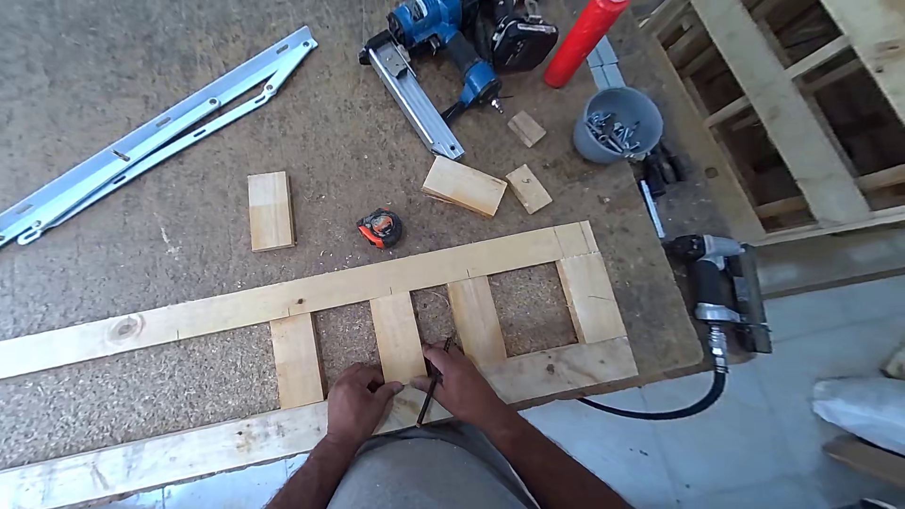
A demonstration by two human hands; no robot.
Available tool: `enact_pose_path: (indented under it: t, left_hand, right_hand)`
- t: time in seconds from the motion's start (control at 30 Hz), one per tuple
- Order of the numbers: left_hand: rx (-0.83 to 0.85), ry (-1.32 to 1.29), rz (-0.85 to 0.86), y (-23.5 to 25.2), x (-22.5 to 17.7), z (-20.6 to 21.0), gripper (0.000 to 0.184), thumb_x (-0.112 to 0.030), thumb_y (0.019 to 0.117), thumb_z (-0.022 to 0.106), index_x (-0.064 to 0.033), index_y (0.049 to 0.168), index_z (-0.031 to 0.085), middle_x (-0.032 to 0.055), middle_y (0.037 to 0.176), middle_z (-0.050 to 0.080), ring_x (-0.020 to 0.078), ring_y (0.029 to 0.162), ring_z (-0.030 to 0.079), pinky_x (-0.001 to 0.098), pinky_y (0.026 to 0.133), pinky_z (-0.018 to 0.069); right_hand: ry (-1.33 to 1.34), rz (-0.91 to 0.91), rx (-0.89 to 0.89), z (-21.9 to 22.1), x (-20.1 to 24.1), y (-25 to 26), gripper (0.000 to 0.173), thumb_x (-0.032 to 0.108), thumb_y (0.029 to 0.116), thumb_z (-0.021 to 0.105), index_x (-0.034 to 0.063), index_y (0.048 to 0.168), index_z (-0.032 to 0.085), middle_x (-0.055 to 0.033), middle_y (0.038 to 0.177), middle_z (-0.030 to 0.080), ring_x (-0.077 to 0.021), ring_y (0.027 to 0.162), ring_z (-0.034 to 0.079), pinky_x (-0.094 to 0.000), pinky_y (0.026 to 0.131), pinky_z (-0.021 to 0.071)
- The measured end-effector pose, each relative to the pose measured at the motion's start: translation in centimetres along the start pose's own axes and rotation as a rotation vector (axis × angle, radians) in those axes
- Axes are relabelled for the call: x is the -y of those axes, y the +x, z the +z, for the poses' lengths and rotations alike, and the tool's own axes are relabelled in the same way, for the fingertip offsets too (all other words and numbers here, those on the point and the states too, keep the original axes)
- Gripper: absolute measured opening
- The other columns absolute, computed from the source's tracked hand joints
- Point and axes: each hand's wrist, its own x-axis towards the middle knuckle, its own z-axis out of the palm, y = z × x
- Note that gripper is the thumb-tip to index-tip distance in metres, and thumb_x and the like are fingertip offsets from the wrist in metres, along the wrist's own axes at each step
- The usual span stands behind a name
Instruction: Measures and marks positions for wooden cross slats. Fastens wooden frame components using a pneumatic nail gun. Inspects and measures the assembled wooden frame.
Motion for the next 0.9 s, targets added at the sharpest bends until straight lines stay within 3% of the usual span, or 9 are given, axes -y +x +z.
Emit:
enact_pose_path:
  t: [0.17, 0.27, 0.37, 0.43, 0.57, 0.67, 0.73, 0.8, 0.9]
  left_hand:
    - [-0.022, 0.010, 0.019, 0.0, 0.3, 0.4, 0.037, -0.049, 0.0866, 0.075, -0.0132, 0.091, 0.078, 0.0021, 0.093, 0.072, 0.0162, 0.090, 0.069, 0.0405, 0.087, 0.0571]
    - [-0.009, 0.022, 0.018, 0.1, 0.1, 0.2, 0.036, -0.049, 0.0870, 0.074, -0.0132, 0.091, 0.078, 0.0015, 0.093, 0.071, 0.0156, 0.089, 0.068, 0.0396, 0.085, 0.0571]
    - [0.018, 0.011, 0.037, 0.1, 0.1, -0.1, 0.033, -0.044, 0.0929, 0.069, -0.0119, 0.093, 0.078, 0.0030, 0.095, 0.072, 0.0162, 0.092, 0.068, 0.0383, 0.088, 0.0564]
    - [0.060, 0.011, 0.010, 0.3, -0.1, -0.5, 0.033, -0.041, 0.0954, 0.067, -0.0107, 0.095, 0.078, 0.0045, 0.098, 0.072, 0.0169, 0.094, 0.069, 0.0383, 0.091, 0.0557]
    - [0.087, 0.018, 0.021, 0.3, -0.1, -0.7, 0.032, -0.040, 0.0965, 0.065, -0.0097, 0.095, 0.076, 0.0055, 0.098, 0.071, 0.0175, 0.094, 0.069, 0.0384, 0.091, 0.0563]
    - [0.052, 0.015, 0.076, 0.1, 0.3, -0.6, 0.030, -0.036, 0.0971, 0.064, -0.0097, 0.096, 0.077, 0.0060, 0.100, 0.073, 0.0180, 0.098, 0.069, 0.0377, 0.094, 0.0552]
    - [0.009, -0.016, 0.046, 0.1, 0.3, -0.4, 0.029, -0.033, 0.0947, 0.067, -0.0085, 0.108, 0.076, 0.0067, 0.105, 0.073, 0.0166, 0.099, 0.069, 0.0355, 0.094, 0.0558]
    - [0.020, -0.030, -0.029, 0.3, -0.3, -0.7, 0.052, -0.029, 0.0927, 0.071, -0.0087, 0.140, 0.062, 0.0091, 0.123, 0.068, 0.0175, 0.104, 0.069, 0.0351, 0.096, 0.0558]
    - [0.103, 0.037, -0.025, 0.9, -0.9, -1.0, 0.055, -0.029, 0.0963, 0.066, -0.0145, 0.148, 0.056, 0.0078, 0.142, 0.062, 0.0200, 0.125, 0.062, 0.0384, 0.109, 0.0490]
  right_hand:
    - [-0.090, 0.084, 0.082, 0.0, 0.7, 1.1, 0.042, 0.038, 0.1053, 0.054, -0.0004, 0.113, 0.069, -0.0205, 0.110, 0.068, -0.0337, 0.109, 0.066, -0.0465, 0.100, 0.0513]
    - [-0.078, 0.108, 0.090, -0.3, 0.8, 0.9, 0.048, 0.043, 0.1019, 0.059, 0.0009, 0.124, 0.066, -0.0221, 0.114, 0.066, -0.0349, 0.109, 0.065, -0.0474, 0.100, 0.0514]
    - [-0.035, 0.115, -0.028, 0.3, 0.7, 0.6, 0.058, 0.047, 0.1003, 0.060, 0.0060, 0.141, 0.061, -0.0194, 0.123, 0.068, -0.0319, 0.114, 0.066, -0.0441, 0.103, 0.0518]
    - [-0.100, 0.038, -0.146, 1.5, 0.7, 0.5, 0.057, 0.045, 0.0996, 0.061, 0.0077, 0.142, 0.061, -0.0182, 0.132, 0.065, -0.0319, 0.120, 0.064, -0.0438, 0.105, 0.0510]
    - [-0.352, -0.191, -0.169, 2.8, 1.5, 1.9, 0.046, 0.043, 0.1013, 0.057, 0.0249, 0.143, 0.062, -0.0055, 0.160, 0.046, -0.0271, 0.151, 0.038, -0.0500, 0.120, 0.0361]
    - [-0.454, -0.195, -0.048, 2.7, 2.6, 3.4, 0.050, 0.047, 0.1040, 0.050, 0.0274, 0.150, 0.054, -0.0032, 0.167, 0.034, -0.0255, 0.158, 0.022, -0.0509, 0.126, 0.0237]
    - [-0.449, -0.158, -0.071, 2.9, 2.7, 3.8, 0.057, 0.054, 0.1015, 0.051, 0.0252, 0.150, 0.054, -0.0079, 0.167, 0.033, -0.0282, 0.158, 0.021, -0.0518, 0.126, 0.0220]
    - [-0.385, -0.085, -0.131, 3.2, 2.7, 3.8, 0.062, 0.058, 0.0988, 0.055, 0.0222, 0.149, 0.055, -0.0121, 0.167, 0.034, -0.0299, 0.156, 0.026, -0.0506, 0.125, 0.0277]
    - [-0.257, -0.009, -0.214, 3.4, 1.7, 3.8, 0.066, 0.055, 0.0962, 0.062, 0.0161, 0.149, 0.056, -0.0137, 0.166, 0.035, -0.0300, 0.150, 0.039, -0.0467, 0.119, 0.0382]
